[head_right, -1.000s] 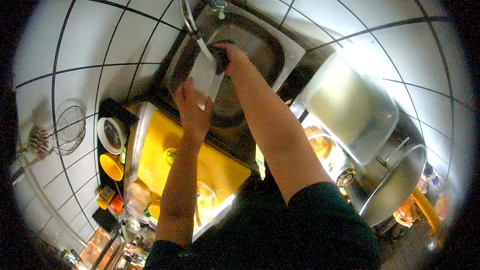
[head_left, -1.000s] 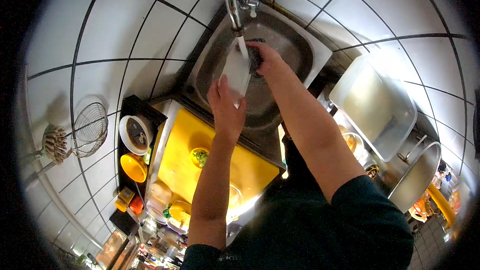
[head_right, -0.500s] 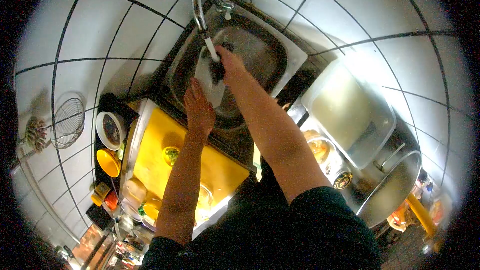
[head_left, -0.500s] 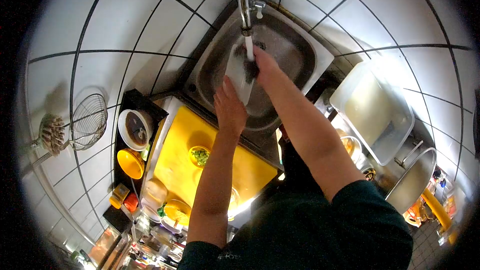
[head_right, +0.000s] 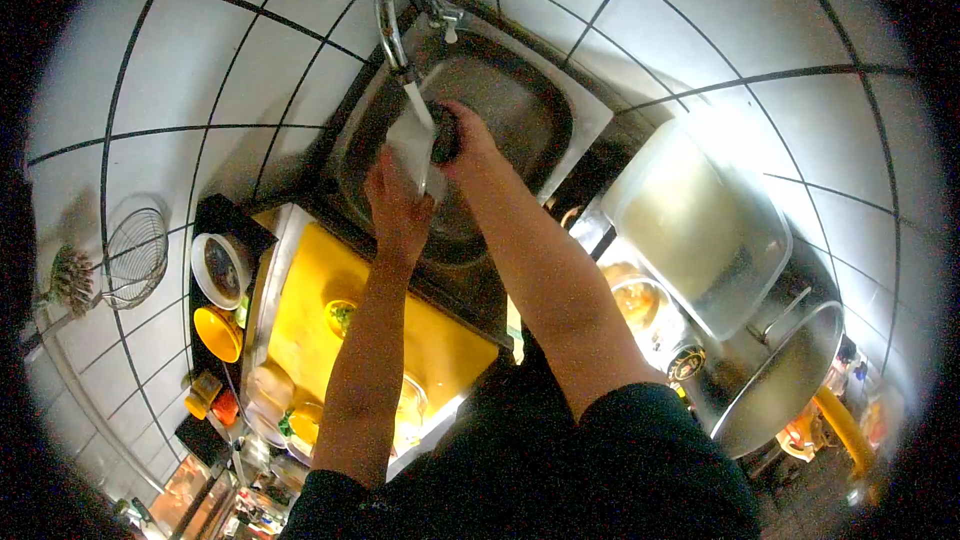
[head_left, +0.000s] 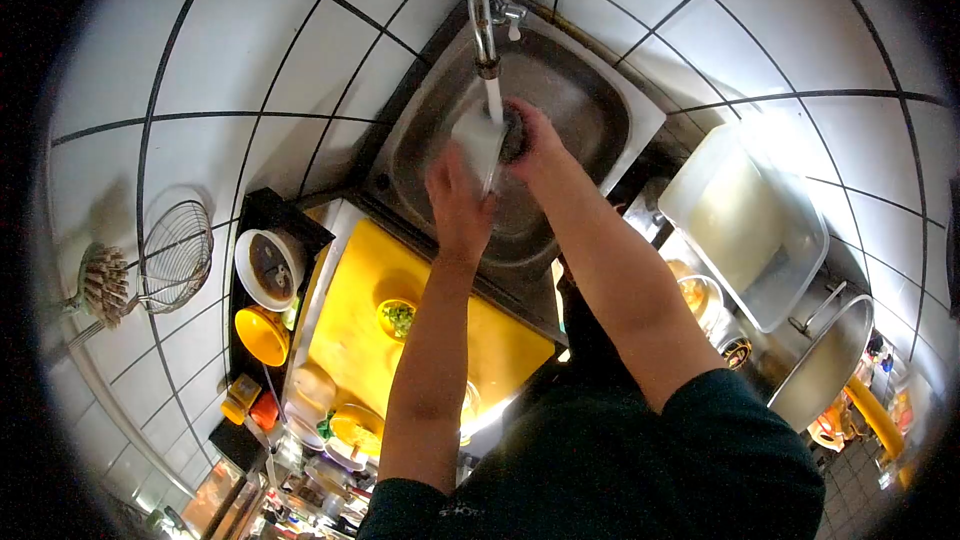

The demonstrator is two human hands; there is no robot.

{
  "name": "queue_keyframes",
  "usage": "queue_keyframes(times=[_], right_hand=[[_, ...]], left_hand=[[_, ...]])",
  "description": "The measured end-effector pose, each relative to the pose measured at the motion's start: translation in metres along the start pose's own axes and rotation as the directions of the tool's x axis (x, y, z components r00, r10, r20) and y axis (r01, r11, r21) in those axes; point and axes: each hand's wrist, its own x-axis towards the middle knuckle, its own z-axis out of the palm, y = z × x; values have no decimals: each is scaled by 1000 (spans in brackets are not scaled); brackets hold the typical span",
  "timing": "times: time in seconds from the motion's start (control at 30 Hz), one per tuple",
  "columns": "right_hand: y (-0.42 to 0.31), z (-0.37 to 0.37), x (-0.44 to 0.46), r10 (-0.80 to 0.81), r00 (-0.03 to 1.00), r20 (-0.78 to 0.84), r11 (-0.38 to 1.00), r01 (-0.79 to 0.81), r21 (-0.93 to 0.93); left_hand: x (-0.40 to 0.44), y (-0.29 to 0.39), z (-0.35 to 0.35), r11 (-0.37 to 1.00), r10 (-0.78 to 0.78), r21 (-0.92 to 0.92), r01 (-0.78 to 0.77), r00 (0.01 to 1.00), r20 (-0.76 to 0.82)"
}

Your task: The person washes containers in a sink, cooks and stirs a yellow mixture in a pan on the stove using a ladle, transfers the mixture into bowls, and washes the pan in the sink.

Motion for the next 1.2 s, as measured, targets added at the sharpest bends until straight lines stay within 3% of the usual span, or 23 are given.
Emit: queue_keyframes(times=[0.1,0.2,0.3,0.4,0.5,0.53,0.6,0.7,0.73,0.83,0.87,0.93,1.0,1.03,1.07,1.1,1.13,1.17,1.2], right_hand=[[2,4,-9,34,999,38,945,-20,-326],[8,-1,0,-95,995,32,750,92,-654],[-1,9,-8,-120,993,21,672,97,-734],[-10,0,-3,-16,997,76,956,38,-290],[1,-19,12,42,993,113,985,-22,-172],[2,-16,8,-2,997,74,927,30,-374],[12,-9,-13,-104,994,18,685,85,-723],[21,5,-37,-45,970,240,394,237,-888],[15,15,-50,-24,981,194,486,181,-855],[4,14,-46,-7,996,-92,744,-56,-666],[3,-5,-29,-12,997,-72,835,-29,-549],[-10,-18,-29,-309,932,-190,824,163,-543],[-36,-51,-12,-546,812,-207,624,228,-748],[-51,-45,-29,-621,769,-150,370,119,-922],[-60,-68,-1,-783,617,-72,95,4,-996],[-64,-64,0,-818,575,15,-33,-21,-999],[-70,-56,-4,-840,532,107,-158,-50,-986],[-75,-48,-7,-848,490,199,-275,-87,-957],[-79,-35,-10,-812,527,251,-252,72,-965]], left_hand=[[18,6,-5,993,13,-120,-12,1000,8],[41,11,-22,987,22,-159,0,990,137],[39,21,-31,981,-134,-103,164,959,249],[27,18,-27,989,-100,-92,119,977,189],[20,19,-23,991,-52,-119,67,991,121],[17,18,-23,990,-96,-93,110,985,141],[11,16,-24,979,-193,-37,203,964,181],[11,9,-28,939,-272,-158,306,940,204],[12,0,-25,917,-296,-213,337,933,204],[11,-4,-24,885,-454,-39,463,879,142],[10,-2,-25,873,-479,-31,486,869,126],[11,1,-26,847,-528,-20,531,845,88],[15,-3,-26,777,-572,-170,606,792,213],[16,-5,-25,730,-581,-238,641,765,279],[12,-1,-24,578,-620,-427,696,714,325],[9,7,-21,388,-642,-587,710,665,380],[7,12,-19,175,-645,-708,684,623,442],[6,11,-16,66,-642,-729,681,589,491],[3,9,-11,-44,-632,-738,673,554,543]])
